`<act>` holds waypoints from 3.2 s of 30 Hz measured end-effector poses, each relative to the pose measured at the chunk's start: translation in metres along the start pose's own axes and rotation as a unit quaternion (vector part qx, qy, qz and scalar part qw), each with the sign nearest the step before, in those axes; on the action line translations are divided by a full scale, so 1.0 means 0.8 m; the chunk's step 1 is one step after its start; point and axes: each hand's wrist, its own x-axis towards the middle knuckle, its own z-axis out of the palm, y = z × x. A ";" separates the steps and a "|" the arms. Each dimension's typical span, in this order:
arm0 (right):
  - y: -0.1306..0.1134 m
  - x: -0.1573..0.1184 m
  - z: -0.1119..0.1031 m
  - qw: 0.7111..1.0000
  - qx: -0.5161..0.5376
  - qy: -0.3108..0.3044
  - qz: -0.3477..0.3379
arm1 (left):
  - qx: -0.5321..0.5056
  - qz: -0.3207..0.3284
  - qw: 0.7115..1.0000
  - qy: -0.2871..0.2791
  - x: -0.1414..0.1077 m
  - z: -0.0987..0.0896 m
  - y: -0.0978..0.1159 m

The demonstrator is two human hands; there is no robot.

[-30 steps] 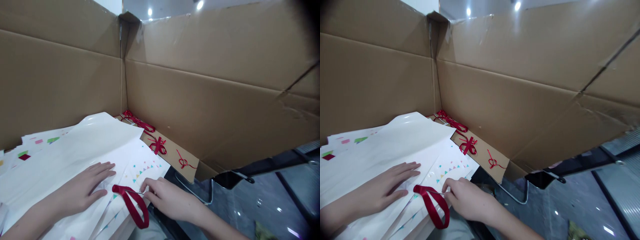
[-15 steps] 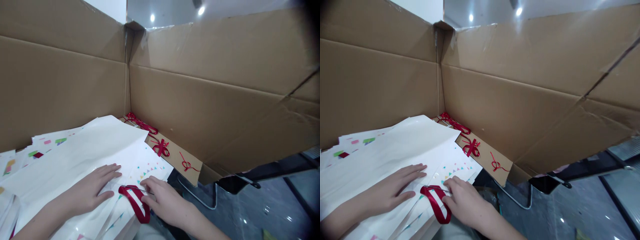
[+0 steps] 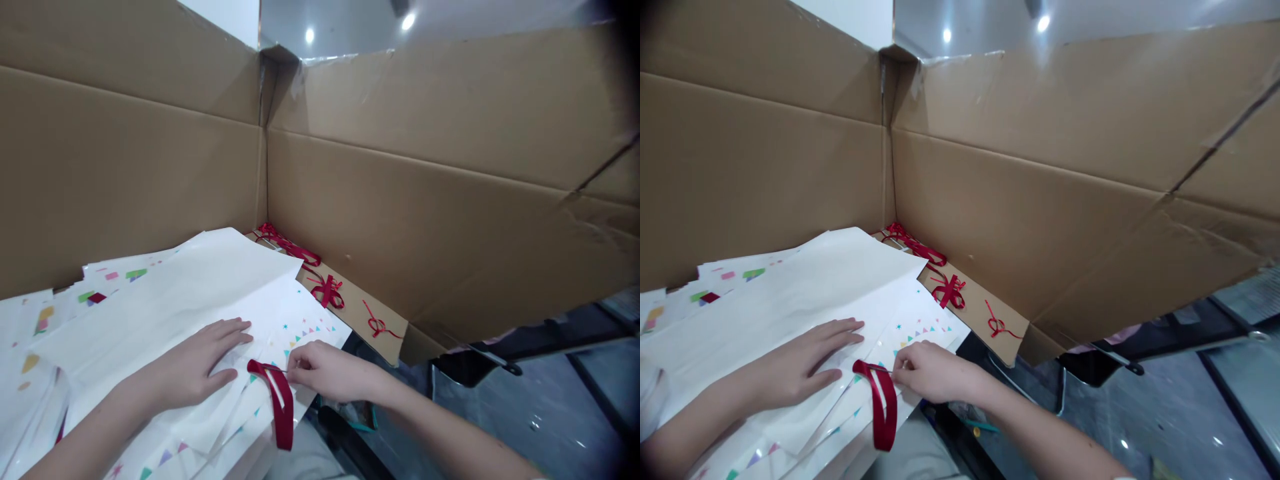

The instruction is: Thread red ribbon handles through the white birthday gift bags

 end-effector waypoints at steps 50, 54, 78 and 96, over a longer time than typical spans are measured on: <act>-0.001 -0.008 0.002 0.994 0.076 -0.076 0.008 | -0.061 0.013 0.998 0.030 0.023 0.011 0.082; -0.024 -0.023 -0.001 0.987 -0.150 0.027 -0.053 | -0.023 -0.003 0.999 0.032 0.025 0.014 0.083; 0.030 -0.057 0.013 0.998 -0.018 0.061 0.010 | -0.029 -0.053 0.997 -0.038 0.004 0.009 0.031; 0.027 -0.029 0.006 0.996 0.084 -0.007 -0.039 | -0.008 -0.041 0.998 -0.036 0.009 0.019 0.031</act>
